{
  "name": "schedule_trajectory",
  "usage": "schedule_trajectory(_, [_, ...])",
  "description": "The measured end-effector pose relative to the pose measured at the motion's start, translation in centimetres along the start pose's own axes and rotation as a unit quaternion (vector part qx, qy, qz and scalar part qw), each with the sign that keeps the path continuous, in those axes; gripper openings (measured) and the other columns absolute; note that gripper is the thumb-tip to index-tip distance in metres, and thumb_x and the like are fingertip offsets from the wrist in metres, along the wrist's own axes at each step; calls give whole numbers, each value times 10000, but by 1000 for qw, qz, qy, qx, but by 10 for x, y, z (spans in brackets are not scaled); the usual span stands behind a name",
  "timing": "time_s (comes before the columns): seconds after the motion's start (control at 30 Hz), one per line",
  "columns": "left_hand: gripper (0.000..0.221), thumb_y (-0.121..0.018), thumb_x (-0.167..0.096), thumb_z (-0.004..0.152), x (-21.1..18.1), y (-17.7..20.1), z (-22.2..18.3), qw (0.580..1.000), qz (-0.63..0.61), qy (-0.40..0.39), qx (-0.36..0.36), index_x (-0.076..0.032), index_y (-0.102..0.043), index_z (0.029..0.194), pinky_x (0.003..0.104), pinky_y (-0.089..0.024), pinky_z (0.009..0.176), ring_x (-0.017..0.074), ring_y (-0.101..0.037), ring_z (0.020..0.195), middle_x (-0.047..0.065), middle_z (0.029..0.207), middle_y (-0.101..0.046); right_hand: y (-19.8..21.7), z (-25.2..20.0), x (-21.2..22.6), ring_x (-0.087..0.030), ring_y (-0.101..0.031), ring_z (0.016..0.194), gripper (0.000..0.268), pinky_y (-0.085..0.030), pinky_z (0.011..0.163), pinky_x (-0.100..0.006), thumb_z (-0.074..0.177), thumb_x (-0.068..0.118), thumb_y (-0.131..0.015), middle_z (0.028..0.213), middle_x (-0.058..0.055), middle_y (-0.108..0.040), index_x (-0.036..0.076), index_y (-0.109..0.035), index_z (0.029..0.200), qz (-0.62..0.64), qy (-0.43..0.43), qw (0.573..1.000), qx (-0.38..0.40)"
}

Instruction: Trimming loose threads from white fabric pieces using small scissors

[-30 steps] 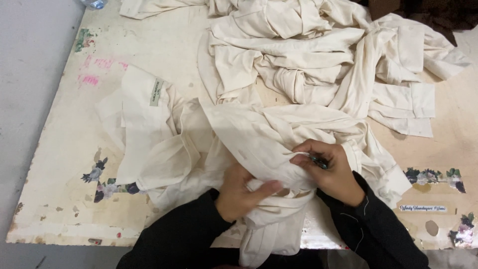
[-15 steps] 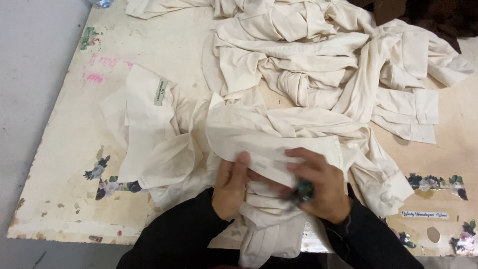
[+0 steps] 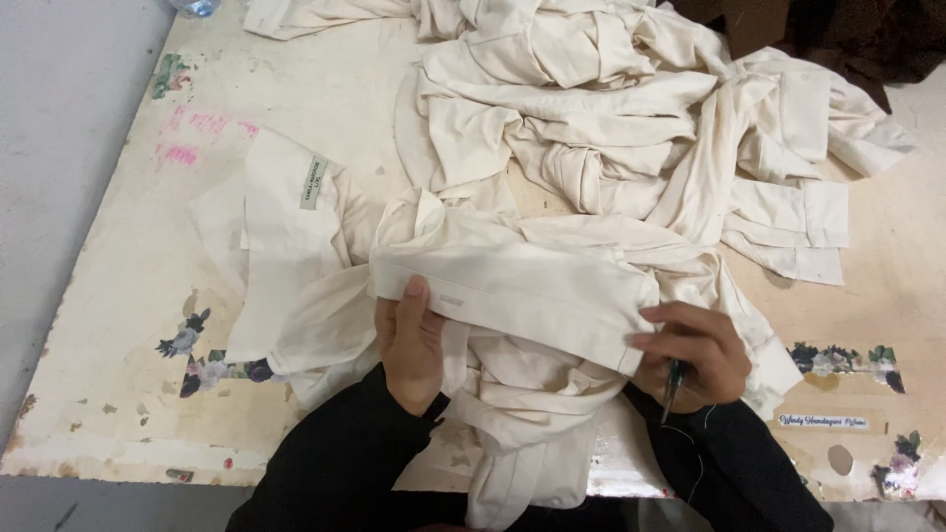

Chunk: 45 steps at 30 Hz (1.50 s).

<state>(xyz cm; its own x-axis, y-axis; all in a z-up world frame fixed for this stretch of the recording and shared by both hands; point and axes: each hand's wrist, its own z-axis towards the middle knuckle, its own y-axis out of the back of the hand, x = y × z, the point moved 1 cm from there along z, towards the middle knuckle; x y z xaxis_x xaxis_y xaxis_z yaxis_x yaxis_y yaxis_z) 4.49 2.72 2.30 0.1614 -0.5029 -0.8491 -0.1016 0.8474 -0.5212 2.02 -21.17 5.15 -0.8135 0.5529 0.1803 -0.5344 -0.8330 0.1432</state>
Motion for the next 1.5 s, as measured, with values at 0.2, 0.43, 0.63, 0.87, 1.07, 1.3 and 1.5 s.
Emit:
schedule_trajectory(0.2, [331,-544,-272,863,8,10,14,992,14,86,-92,-92,-544,585,195,-398,448,115,-469,385,11,396,-415,-4,26,12,-217,-593,582,139,-467,562,-280,733,172,-657,689,-129,-626,47,-665,672,67,-225,968,89])
schedule_trajectory(0.43, [540,-259,-393,909,-19,-11,15,945,-207,203,152,9,-438,1222,290,-504,541,246,-622,565,215,757,-638,4,-3,-4,-5,-398,363,171,-303,331,-120,815,184,-500,503,20,-433,68,-377,797,347,-492,798,36])
schedule_trajectory(0.63, [456,-354,-226,884,-27,-21,16,981,8,-28,191,89,-376,1212,260,-489,505,184,-591,499,240,746,-629,0,4,-6,-45,-411,359,194,-303,318,-137,734,171,-527,482,-35,-427,17,-415,769,372,-500,782,-9])
schedule_trajectory(0.87, [342,-389,-299,835,-34,-5,51,577,718,-390,-19,-136,-458,1128,476,-219,953,272,-402,947,80,962,-420,62,-59,-61,-387,-405,1129,333,-342,904,-398,771,-24,-588,1201,-307,-373,-67,-442,1067,-61,-168,981,73])
schedule_trajectory(1.07, [94,-490,-76,797,-58,35,64,680,665,-300,76,-115,-489,883,321,-351,593,200,-446,485,27,525,-445,92,29,-57,-21,-224,361,144,-133,339,-138,767,296,-506,598,122,-417,247,-416,666,311,-491,789,-200])
schedule_trajectory(1.3, [525,-592,-261,712,-39,52,53,690,672,-187,193,-97,-442,1188,369,-336,802,243,-489,970,82,1062,-533,125,-4,-74,18,-251,442,184,-198,395,-159,1010,253,-524,661,130,-374,246,-411,866,67,-482,866,-117])
schedule_trajectory(1.5, [498,-542,-451,780,-65,4,14,565,731,-338,181,-87,-506,1118,388,-390,761,204,-551,874,61,1009,-583,130,-19,-98,-13,-203,431,139,-160,398,-181,966,79,-493,777,53,-414,173,-494,1069,5,-514,844,-155])
